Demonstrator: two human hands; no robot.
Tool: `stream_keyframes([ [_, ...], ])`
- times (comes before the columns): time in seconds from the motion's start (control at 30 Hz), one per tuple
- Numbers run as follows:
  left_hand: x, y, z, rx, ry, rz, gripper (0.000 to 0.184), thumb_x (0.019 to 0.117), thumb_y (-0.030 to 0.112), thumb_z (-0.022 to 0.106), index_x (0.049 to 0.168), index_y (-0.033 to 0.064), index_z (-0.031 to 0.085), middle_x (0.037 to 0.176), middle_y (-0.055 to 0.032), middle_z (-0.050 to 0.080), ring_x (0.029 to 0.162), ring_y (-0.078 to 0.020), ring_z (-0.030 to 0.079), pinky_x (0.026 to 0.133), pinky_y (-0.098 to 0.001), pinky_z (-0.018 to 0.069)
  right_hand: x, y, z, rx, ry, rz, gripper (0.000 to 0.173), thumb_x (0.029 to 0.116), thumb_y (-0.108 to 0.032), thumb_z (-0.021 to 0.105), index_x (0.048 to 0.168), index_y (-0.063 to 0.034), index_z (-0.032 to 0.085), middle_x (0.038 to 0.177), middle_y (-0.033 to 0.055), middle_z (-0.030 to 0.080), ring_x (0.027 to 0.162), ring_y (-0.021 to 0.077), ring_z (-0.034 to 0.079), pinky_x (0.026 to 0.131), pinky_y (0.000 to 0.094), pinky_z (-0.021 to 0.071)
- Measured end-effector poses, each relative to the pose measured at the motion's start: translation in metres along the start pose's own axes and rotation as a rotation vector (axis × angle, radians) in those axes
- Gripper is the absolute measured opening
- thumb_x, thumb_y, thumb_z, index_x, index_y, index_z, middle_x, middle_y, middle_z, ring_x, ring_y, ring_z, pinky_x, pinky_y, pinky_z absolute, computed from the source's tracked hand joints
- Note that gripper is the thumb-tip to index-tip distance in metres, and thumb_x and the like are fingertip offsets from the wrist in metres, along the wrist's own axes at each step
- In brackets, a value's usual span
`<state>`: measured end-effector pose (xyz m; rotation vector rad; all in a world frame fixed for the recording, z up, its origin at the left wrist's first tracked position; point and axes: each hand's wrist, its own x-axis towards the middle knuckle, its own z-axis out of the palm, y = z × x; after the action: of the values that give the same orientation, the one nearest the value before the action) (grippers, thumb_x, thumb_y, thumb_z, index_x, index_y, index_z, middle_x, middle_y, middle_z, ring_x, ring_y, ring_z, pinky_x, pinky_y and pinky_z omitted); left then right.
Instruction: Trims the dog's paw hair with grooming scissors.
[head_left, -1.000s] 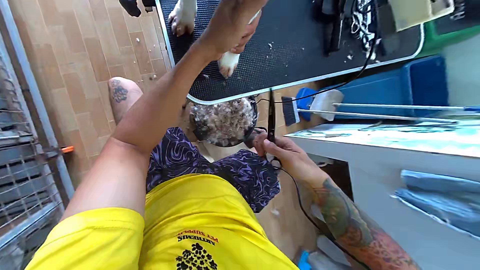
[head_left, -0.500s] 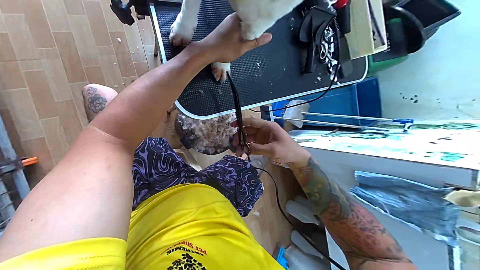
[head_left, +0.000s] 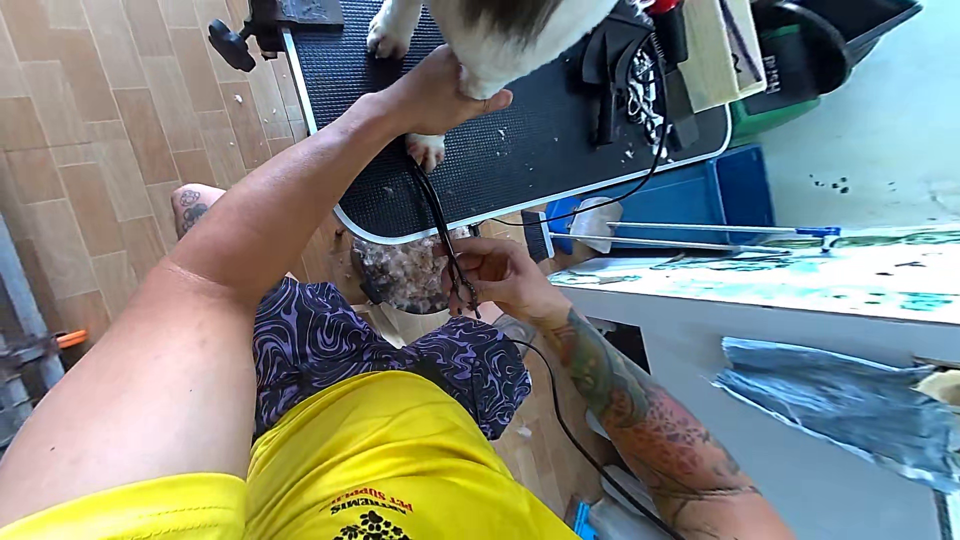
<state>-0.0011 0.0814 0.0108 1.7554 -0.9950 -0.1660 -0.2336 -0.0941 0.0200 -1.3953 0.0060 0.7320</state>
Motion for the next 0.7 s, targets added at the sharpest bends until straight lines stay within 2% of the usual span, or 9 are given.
stream_keyframes([
  [0.07,0.001,0.000,0.001,0.001,-0.008,-0.001,0.042,0.0987,0.044,0.067,0.116,0.0061,0.067,0.092,-0.0018,0.067,0.076,-0.0020,0.061,0.078,-0.0224,0.0538,0.001,-0.001,0.002,-0.020,0.024,0.015,0.054,0.0877,-0.001,0.071,0.140,-0.0036,0.058,0.098,0.0181,0.072,0.078,0.0277,0.074,0.074,0.0435,0.0657],
  [0.2,0.001,0.006,-0.003,-0.025,-0.076,-0.123,0.041,0.0992,0.045,0.066,0.116,0.0076,0.066,0.081,-0.0024,0.064,0.065,-0.0083,0.058,0.069,-0.0291,0.0536,0.000,0.001,0.005,-0.026,0.032,-0.002,0.053,0.0876,0.003,0.071,0.139,-0.0019,0.057,0.097,0.0182,0.072,0.076,0.0280,0.074,0.072,0.0433,0.0661],
  [0.3,0.002,0.009,-0.004,-0.125,-0.116,-0.204,0.034,0.1006,0.045,0.063,0.105,0.0113,0.064,0.065,0.0016,0.054,0.050,-0.0074,0.050,0.052,-0.0252,0.0484,-0.008,0.004,0.007,-0.047,0.010,-0.028,0.055,0.0894,0.000,0.073,0.141,-0.0010,0.054,0.103,0.0193,0.072,0.082,0.0301,0.074,0.076,0.0443,0.0661],
  [0.37,0.002,0.012,-0.004,-0.206,-0.114,-0.270,0.032,0.1001,0.045,0.065,0.101,0.0122,0.064,0.062,0.0030,0.052,0.048,-0.0069,0.048,0.049,-0.0239,0.0466,-0.018,0.008,0.008,-0.056,0.004,-0.075,0.055,0.0897,-0.002,0.074,0.141,-0.0007,0.054,0.105,0.0184,0.071,0.084,0.0290,0.074,0.078,0.0435,0.0655],
  [0.47,0.003,0.012,0.001,-0.412,-0.065,-0.279,0.025,0.0985,0.039,0.069,0.093,0.0162,0.061,0.058,0.0063,0.049,0.044,-0.0050,0.045,0.045,-0.0215,0.0431,-0.038,0.017,0.006,-0.048,0.015,-0.186,0.054,0.0913,-0.005,0.074,0.140,0.0018,0.053,0.106,0.0169,0.072,0.086,0.0274,0.074,0.079,0.0428,0.0647],
  [0.53,0.005,0.013,0.006,-0.638,-0.046,-0.285,0.029,0.1013,0.033,0.066,0.080,0.0189,0.053,0.053,0.0079,0.040,0.042,-0.0053,0.039,0.042,-0.0209,0.0379,-0.054,0.026,0.003,-0.025,0.034,-0.238,0.053,0.0947,-0.008,0.072,0.143,0.0010,0.051,0.110,0.0171,0.071,0.092,0.0294,0.073,0.084,0.0456,0.0637],
  [0.6,0.006,0.019,0.009,-0.837,-0.052,-0.305,0.038,0.1057,0.036,0.057,0.073,0.0197,0.047,0.050,0.0081,0.037,0.040,-0.0050,0.037,0.040,-0.0198,0.0365,-0.068,0.037,0.001,0.046,0.062,-0.292,0.049,0.0973,-0.007,0.064,0.144,-0.0028,0.051,0.112,0.0170,0.070,0.095,0.0303,0.072,0.087,0.0489,0.0623],
  [0.63,0.006,0.024,0.010,-0.925,-0.067,-0.301,0.037,0.1073,0.038,0.052,0.076,0.0196,0.046,0.050,0.0080,0.036,0.040,-0.0047,0.037,0.040,-0.0194,0.0369,-0.075,0.042,0.001,0.125,0.077,-0.320,0.048,0.0969,-0.008,0.062,0.144,-0.0049,0.053,0.112,0.0171,0.069,0.096,0.0303,0.071,0.088,0.0499,0.0609],
  [0.7,0.006,0.031,0.010,-1.144,-0.123,-0.245,0.030,0.1080,0.044,0.045,0.091,0.0187,0.048,0.053,0.0077,0.036,0.041,-0.0040,0.037,0.040,-0.0177,0.0365,-0.087,0.052,0.002,0.306,0.103,-0.365,0.050,0.0920,-0.013,0.065,0.141,-0.0078,0.057,0.115,0.0169,0.067,0.099,0.0311,0.069,0.091,0.0538,0.0584],
])
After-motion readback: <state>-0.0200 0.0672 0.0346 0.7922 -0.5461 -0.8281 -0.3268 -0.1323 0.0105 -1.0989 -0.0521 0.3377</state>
